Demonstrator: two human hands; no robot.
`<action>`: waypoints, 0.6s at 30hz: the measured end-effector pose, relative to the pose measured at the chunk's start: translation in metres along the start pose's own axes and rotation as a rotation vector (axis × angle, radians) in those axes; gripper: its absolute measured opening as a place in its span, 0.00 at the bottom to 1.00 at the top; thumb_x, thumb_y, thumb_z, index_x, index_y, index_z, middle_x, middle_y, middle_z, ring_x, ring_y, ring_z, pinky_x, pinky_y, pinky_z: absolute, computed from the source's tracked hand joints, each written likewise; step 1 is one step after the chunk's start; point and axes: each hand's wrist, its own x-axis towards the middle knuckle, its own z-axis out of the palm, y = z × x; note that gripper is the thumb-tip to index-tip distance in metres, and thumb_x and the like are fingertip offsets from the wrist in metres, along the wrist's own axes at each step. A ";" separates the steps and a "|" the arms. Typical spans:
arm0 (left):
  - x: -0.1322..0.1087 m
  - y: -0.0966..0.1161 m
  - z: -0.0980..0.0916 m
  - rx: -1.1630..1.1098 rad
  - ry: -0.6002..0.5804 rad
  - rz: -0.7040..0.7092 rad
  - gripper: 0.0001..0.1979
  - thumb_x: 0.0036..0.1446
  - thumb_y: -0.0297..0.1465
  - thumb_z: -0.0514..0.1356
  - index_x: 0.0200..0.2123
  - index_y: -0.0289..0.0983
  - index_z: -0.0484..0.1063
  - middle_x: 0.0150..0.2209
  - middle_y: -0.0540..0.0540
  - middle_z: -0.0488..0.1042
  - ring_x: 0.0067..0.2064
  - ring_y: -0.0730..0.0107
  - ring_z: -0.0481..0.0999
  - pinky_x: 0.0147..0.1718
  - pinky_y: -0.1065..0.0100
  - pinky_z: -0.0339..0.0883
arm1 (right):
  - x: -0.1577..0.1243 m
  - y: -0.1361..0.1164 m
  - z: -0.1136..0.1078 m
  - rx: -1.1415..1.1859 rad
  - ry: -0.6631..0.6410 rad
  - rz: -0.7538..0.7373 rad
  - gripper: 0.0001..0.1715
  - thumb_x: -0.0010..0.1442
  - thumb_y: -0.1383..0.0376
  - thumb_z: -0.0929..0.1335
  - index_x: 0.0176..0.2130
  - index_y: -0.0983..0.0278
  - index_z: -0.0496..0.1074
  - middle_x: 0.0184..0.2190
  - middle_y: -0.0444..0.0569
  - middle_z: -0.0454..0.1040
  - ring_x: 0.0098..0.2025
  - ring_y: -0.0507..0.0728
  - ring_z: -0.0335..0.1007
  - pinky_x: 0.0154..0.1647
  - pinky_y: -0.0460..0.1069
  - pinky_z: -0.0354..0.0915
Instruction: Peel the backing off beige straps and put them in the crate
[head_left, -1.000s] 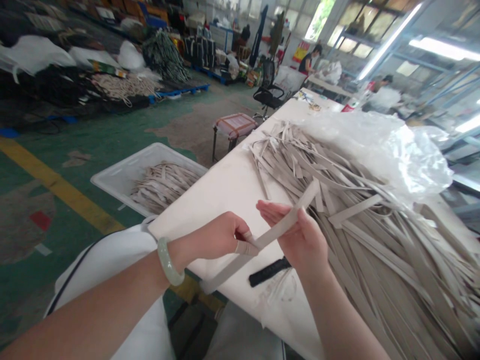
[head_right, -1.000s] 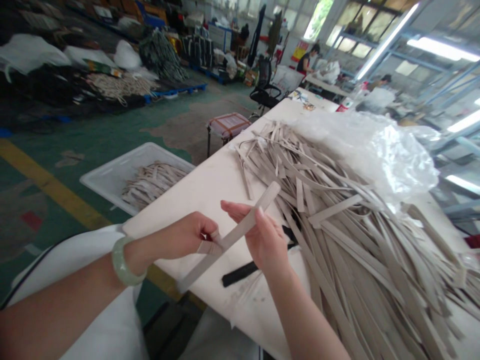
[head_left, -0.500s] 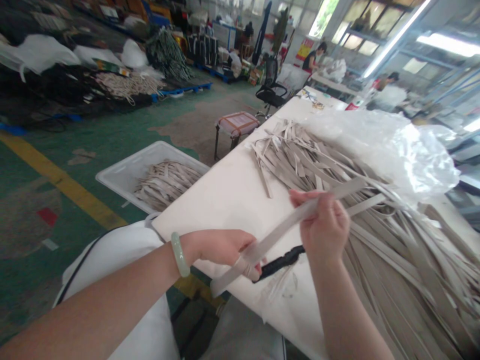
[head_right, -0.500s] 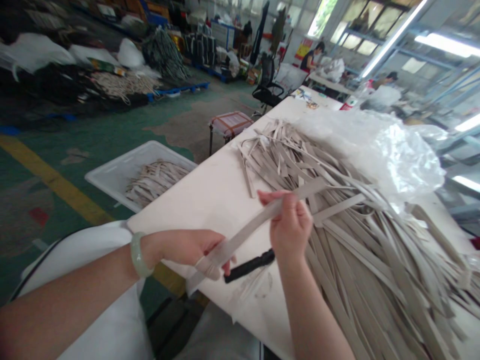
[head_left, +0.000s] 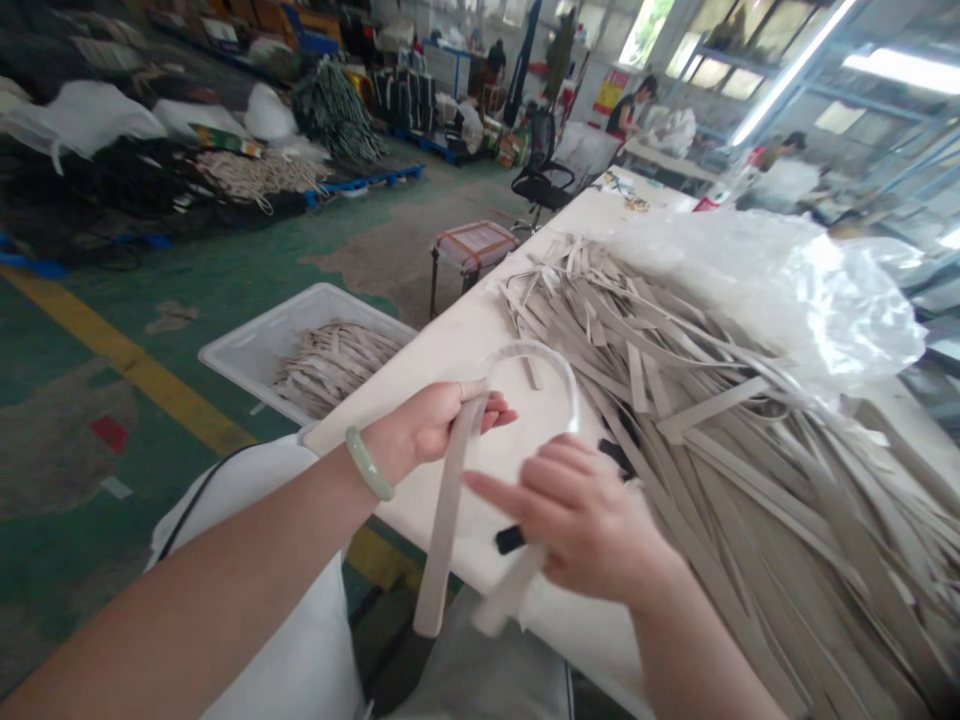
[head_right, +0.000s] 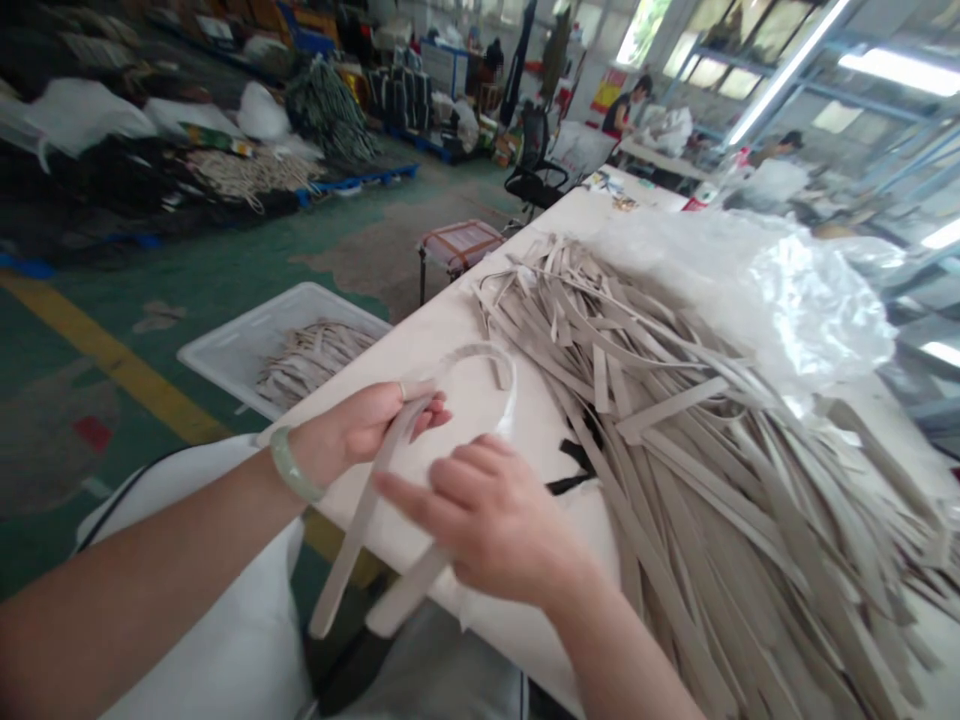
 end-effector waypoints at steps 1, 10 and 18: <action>0.001 0.002 0.001 -0.057 0.037 0.000 0.10 0.63 0.23 0.54 0.28 0.32 0.68 0.22 0.47 0.72 0.22 0.77 0.73 0.20 0.80 0.66 | 0.008 -0.012 0.017 -0.027 -0.065 -0.051 0.21 0.65 0.70 0.63 0.56 0.59 0.69 0.27 0.43 0.66 0.29 0.53 0.59 0.33 0.51 0.55; 0.001 -0.026 -0.012 0.614 0.158 0.476 0.13 0.62 0.37 0.56 0.35 0.32 0.70 0.37 0.36 0.75 0.47 0.51 0.75 0.49 0.52 0.69 | 0.011 -0.026 0.026 0.217 0.529 0.233 0.12 0.66 0.66 0.63 0.36 0.67 0.75 0.28 0.48 0.70 0.31 0.54 0.66 0.35 0.53 0.62; -0.038 -0.020 0.005 0.985 -0.768 0.975 0.19 0.63 0.46 0.52 0.40 0.36 0.71 0.42 0.41 0.75 0.46 0.62 0.74 0.49 0.64 0.67 | 0.029 -0.020 0.013 0.329 0.560 0.620 0.15 0.66 0.63 0.62 0.39 0.62 0.79 0.50 0.52 0.76 0.63 0.65 0.60 0.64 0.68 0.53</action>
